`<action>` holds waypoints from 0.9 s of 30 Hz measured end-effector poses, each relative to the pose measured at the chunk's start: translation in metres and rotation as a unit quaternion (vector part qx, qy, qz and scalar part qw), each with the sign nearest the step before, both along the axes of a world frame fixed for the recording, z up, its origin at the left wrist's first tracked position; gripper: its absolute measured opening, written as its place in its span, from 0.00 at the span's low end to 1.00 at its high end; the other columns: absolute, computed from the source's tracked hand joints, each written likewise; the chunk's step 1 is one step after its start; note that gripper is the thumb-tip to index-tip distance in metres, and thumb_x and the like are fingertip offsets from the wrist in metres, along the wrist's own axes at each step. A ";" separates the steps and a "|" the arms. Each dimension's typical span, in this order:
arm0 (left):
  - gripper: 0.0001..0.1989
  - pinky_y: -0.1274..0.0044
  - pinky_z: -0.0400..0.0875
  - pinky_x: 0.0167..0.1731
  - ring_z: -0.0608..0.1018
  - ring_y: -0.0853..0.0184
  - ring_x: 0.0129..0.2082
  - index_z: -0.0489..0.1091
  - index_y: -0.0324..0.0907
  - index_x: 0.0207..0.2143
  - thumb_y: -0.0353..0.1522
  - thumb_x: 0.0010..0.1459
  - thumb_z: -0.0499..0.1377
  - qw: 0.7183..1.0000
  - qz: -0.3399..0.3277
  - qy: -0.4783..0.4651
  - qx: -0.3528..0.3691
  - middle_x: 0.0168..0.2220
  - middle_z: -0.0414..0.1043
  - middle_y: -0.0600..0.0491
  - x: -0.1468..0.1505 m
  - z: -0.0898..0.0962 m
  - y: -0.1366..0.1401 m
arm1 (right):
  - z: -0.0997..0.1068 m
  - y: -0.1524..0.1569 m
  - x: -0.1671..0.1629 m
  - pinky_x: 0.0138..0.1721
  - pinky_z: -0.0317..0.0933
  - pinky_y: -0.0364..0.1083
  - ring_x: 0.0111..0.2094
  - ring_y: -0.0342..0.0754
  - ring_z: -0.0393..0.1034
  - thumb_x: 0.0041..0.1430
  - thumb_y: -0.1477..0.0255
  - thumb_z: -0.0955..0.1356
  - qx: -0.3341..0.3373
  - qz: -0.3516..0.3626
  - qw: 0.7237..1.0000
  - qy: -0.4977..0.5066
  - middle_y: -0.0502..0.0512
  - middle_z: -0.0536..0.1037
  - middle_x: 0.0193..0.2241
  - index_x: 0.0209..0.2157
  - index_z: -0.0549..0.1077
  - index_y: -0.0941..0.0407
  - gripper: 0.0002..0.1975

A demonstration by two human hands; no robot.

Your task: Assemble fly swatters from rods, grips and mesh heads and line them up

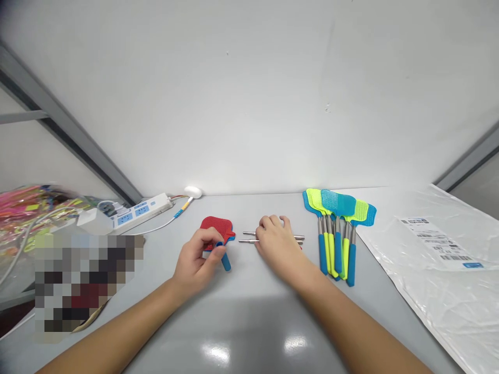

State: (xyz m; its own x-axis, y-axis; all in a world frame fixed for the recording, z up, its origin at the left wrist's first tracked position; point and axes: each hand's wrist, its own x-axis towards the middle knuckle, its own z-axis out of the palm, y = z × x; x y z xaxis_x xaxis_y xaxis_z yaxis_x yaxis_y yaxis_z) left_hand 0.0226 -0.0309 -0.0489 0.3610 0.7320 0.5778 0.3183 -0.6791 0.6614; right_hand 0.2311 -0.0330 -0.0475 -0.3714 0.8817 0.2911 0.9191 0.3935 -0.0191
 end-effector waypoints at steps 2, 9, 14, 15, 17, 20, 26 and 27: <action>0.06 0.78 0.64 0.26 0.67 0.71 0.26 0.62 0.44 0.37 0.37 0.63 0.55 0.999 -0.012 0.035 -0.019 0.26 0.64 0.57 0.002 -0.001 -0.001 | -0.002 0.003 0.000 0.55 0.50 0.60 0.44 0.54 0.65 0.64 0.73 0.64 0.016 0.009 1.000 0.001 0.58 0.74 0.40 0.37 0.73 0.57 0.06; 0.08 0.79 0.61 0.22 0.68 0.72 0.23 0.61 0.43 0.35 0.38 0.63 0.54 0.988 -0.058 0.122 -0.077 0.22 0.64 0.60 0.004 0.006 -0.004 | 0.018 -0.004 0.008 0.46 0.58 0.54 0.38 0.50 0.67 0.66 0.73 0.60 0.122 0.001 0.957 0.262 0.56 0.73 0.35 0.39 0.66 0.55 0.05; 0.07 0.80 0.60 0.21 0.68 0.72 0.23 0.61 0.44 0.36 0.38 0.64 0.53 0.987 -0.045 0.131 -0.086 0.24 0.65 0.59 0.004 0.009 -0.002 | 0.033 -0.025 0.003 0.26 0.62 0.44 0.26 0.44 0.65 0.67 0.66 0.61 0.188 -0.011 0.798 0.572 0.49 0.69 0.30 0.42 0.61 0.51 0.05; 0.07 0.80 0.60 0.22 0.68 0.72 0.23 0.61 0.44 0.37 0.38 0.64 0.53 0.986 -0.046 0.134 -0.090 0.24 0.64 0.59 0.004 0.010 -0.002 | 0.035 -0.028 0.000 0.22 0.60 0.43 0.24 0.42 0.63 0.67 0.65 0.60 0.192 0.005 0.766 0.613 0.48 0.68 0.29 0.42 0.60 0.51 0.05; 0.07 0.79 0.60 0.22 0.68 0.72 0.23 0.62 0.44 0.37 0.37 0.64 0.52 0.984 -0.053 0.143 -0.093 0.24 0.63 0.59 0.005 0.011 -0.001 | 0.039 -0.033 -0.005 0.18 0.58 0.41 0.21 0.41 0.61 0.68 0.65 0.60 0.201 0.034 0.726 0.657 0.46 0.66 0.26 0.40 0.59 0.51 0.05; 0.07 0.79 0.59 0.23 0.65 0.72 0.23 0.62 0.43 0.35 0.37 0.64 0.51 0.980 -0.063 0.165 -0.094 0.24 0.62 0.59 0.006 0.012 -0.002 | 0.041 -0.036 -0.010 0.17 0.58 0.40 0.21 0.40 0.62 0.67 0.66 0.61 0.208 0.059 0.713 0.667 0.45 0.67 0.26 0.39 0.59 0.51 0.05; 0.10 0.79 0.56 0.22 0.62 0.72 0.23 0.60 0.43 0.30 0.36 0.63 0.51 0.964 -0.089 0.230 -0.096 0.23 0.58 0.59 0.008 0.011 -0.003 | 0.036 -0.036 -0.010 0.17 0.59 0.40 0.21 0.40 0.63 0.67 0.65 0.61 0.180 0.053 0.719 0.669 0.46 0.68 0.27 0.39 0.60 0.51 0.05; 0.09 0.79 0.56 0.22 0.62 0.72 0.23 0.61 0.43 0.30 0.36 0.64 0.51 0.965 -0.091 0.229 -0.094 0.23 0.58 0.59 0.008 0.011 -0.003 | 0.035 -0.036 -0.009 0.17 0.59 0.40 0.21 0.40 0.62 0.67 0.65 0.61 0.178 0.054 0.723 0.665 0.46 0.68 0.27 0.40 0.60 0.51 0.05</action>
State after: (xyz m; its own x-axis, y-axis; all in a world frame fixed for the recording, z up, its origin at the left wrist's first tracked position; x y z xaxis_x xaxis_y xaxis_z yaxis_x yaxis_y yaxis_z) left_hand 0.0302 -0.0341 -0.0383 0.6797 0.7086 0.1897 0.4930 -0.6328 0.5971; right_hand 0.2219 -0.0686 -0.0126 0.3850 0.6499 0.6553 0.1434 0.6593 -0.7381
